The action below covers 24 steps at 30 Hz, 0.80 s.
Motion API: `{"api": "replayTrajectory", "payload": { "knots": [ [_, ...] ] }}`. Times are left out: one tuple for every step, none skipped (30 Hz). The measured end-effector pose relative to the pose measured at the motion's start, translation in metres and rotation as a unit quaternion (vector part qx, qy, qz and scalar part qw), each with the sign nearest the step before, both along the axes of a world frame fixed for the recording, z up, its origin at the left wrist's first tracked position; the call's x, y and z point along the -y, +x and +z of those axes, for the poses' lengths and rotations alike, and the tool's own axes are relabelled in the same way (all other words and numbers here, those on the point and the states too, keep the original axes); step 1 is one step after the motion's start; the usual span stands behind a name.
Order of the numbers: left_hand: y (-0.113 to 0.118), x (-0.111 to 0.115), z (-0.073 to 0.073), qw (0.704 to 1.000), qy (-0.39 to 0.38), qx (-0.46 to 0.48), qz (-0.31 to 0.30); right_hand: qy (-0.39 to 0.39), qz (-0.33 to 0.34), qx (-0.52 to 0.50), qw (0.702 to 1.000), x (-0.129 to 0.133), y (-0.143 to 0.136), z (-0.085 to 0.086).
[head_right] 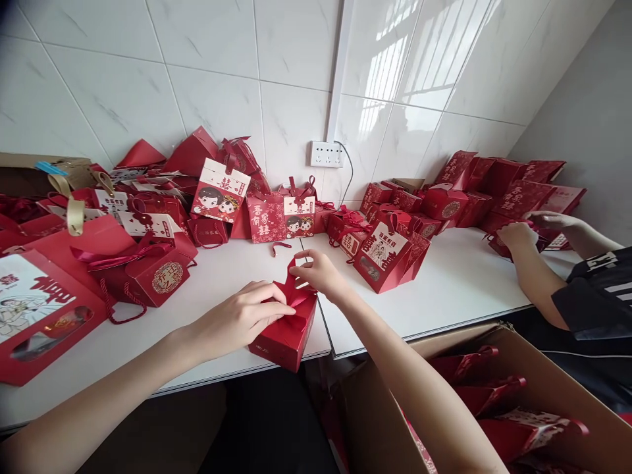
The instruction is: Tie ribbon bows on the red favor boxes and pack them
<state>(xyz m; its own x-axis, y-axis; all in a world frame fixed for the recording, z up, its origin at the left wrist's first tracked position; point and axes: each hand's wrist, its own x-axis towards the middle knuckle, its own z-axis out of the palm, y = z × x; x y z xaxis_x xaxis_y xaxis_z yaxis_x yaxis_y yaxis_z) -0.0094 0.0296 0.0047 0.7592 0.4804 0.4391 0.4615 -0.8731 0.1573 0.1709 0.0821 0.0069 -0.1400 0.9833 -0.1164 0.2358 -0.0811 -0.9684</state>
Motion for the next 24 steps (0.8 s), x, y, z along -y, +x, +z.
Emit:
{"api": "replayTrajectory", "payload": {
  "knots": [
    [0.000,0.000,0.000,1.000,-0.001,0.003,-0.001,0.006,0.005,0.022,1.000,-0.001,0.000,-0.002],
    [0.001,0.000,0.000,1.000,-0.001,0.005,-0.002,0.010,0.017,0.045,0.999,-0.002,0.001,-0.005],
    [0.001,0.000,0.000,1.000,0.001,0.007,-0.001,0.012,0.030,0.065,0.997,-0.004,0.001,-0.007],
    [0.001,0.000,0.001,1.000,0.003,0.007,0.000,0.009,0.041,0.078,0.996,-0.005,0.002,-0.008],
    [0.001,0.000,0.001,1.000,0.003,0.006,0.001,0.004,0.047,0.085,0.995,-0.006,0.003,-0.009],
    [0.001,0.000,0.001,1.000,0.002,0.004,0.002,-0.001,0.046,0.086,0.995,-0.007,0.005,-0.009],
    [0.001,0.001,0.002,1.000,0.001,0.001,0.004,-0.007,0.039,0.086,0.996,-0.007,0.008,-0.009],
    [0.001,0.001,0.002,1.000,0.000,-0.002,0.005,-0.021,0.030,0.089,0.995,-0.006,0.013,-0.007],
    [0.001,0.001,0.002,1.000,-0.001,-0.003,0.006,-0.047,0.024,0.096,0.994,-0.004,0.017,-0.005],
    [0.001,0.001,0.002,1.000,-0.001,-0.004,0.006,-0.083,0.026,0.105,0.991,-0.001,0.023,-0.003],
    [0.001,0.001,0.002,1.000,-0.002,-0.004,0.005,-0.122,0.034,0.117,0.985,0.004,0.028,0.000],
    [0.001,0.001,0.002,1.000,-0.003,-0.004,0.004,-0.151,0.050,0.129,0.979,0.009,0.033,0.003],
    [0.001,0.001,0.002,1.000,-0.005,-0.003,0.002,-0.160,0.072,0.138,0.975,0.014,0.038,0.005],
    [0.001,0.000,0.002,1.000,-0.007,-0.002,0.002,-0.144,0.096,0.141,0.975,0.018,0.041,0.006],
    [0.001,0.000,0.002,1.000,-0.010,0.000,0.000,-0.108,0.116,0.139,0.978,0.021,0.044,0.007],
    [0.001,0.000,0.002,1.000,-0.013,0.003,-0.001,-0.064,0.127,0.134,0.981,0.022,0.046,0.007],
    [0.001,0.000,0.002,1.000,-0.015,0.007,-0.002,-0.023,0.126,0.128,0.983,0.022,0.046,0.006],
    [0.001,0.000,0.002,1.000,-0.017,0.009,-0.004,0.010,0.115,0.123,0.986,0.020,0.046,0.004],
    [0.001,0.000,0.002,1.000,-0.018,0.011,-0.004,0.032,0.096,0.117,0.988,0.017,0.045,0.001],
    [0.001,0.000,0.002,1.000,-0.018,0.012,-0.005,0.043,0.075,0.109,0.990,0.013,0.044,-0.002],
    [0.001,0.000,0.003,1.000,-0.018,0.011,-0.004,0.047,0.058,0.093,0.993,0.009,0.041,-0.005],
    [0.001,0.000,0.002,1.000,-0.017,0.009,-0.004,0.045,0.046,0.070,0.995,0.005,0.038,-0.008],
    [0.001,0.000,0.002,1.000,-0.017,0.007,-0.004,0.036,0.039,0.042,0.998,0.001,0.035,-0.012],
    [0.000,-0.001,0.002,1.000,-0.016,0.004,-0.003,0.022,0.035,0.016,0.999,-0.001,0.031,-0.015]
  ]
}}
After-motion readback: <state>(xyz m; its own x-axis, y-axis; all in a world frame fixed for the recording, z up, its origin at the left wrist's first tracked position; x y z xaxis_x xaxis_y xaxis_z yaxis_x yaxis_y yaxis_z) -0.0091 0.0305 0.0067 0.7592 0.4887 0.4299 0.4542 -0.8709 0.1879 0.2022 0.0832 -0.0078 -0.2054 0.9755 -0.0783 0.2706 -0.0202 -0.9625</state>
